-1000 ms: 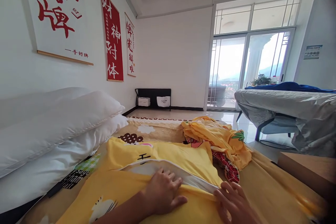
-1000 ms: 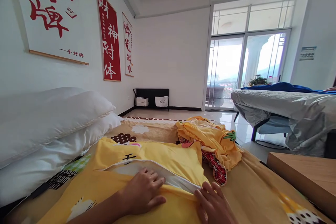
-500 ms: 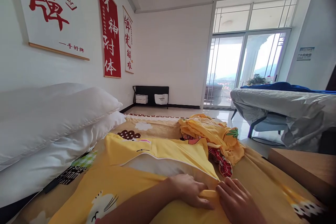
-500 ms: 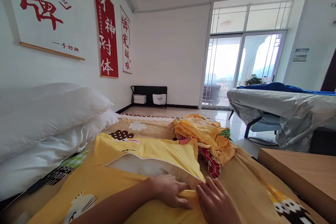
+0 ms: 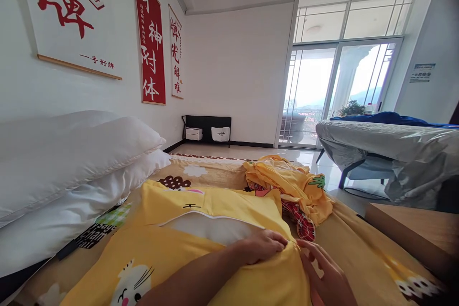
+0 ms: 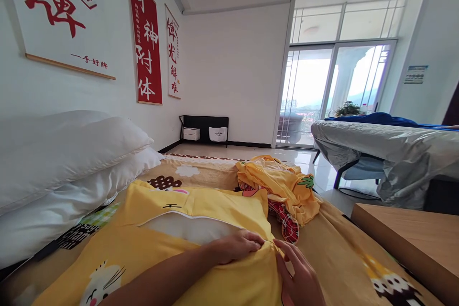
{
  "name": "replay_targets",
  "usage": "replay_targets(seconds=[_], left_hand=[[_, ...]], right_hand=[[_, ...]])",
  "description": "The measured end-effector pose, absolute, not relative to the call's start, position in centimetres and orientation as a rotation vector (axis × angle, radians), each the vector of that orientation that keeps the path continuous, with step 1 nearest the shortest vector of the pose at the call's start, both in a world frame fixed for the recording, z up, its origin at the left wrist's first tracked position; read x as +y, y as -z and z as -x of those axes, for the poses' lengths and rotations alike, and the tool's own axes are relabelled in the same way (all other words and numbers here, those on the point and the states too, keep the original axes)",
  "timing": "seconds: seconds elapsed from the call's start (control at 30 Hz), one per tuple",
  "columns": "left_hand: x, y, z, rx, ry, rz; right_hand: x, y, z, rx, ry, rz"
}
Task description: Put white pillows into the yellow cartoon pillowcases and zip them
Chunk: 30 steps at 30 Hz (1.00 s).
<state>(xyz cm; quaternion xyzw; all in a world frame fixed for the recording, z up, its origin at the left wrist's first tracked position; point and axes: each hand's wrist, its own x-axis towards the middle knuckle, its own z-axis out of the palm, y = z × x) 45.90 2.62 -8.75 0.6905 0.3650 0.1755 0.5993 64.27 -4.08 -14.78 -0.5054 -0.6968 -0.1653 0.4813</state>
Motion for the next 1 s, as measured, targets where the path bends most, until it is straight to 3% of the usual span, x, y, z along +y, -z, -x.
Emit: replay_targets(seconds=[0.2,0.73,1.0], left_hand=[[1.2,8.7,-47.2,0.891,-0.516,-1.433],[1.2,11.0,-47.4,0.972,-0.862,-1.954],[1.8,11.0,-47.0,0.845,-0.861,-1.851]], right_hand=[[-2.9,15.6,-63.6,-1.652,0.095,1.306],[-2.8,15.4,-62.1,-1.586,0.067,1.335],[-2.9,15.3,-62.0,-1.573,0.074,1.343]])
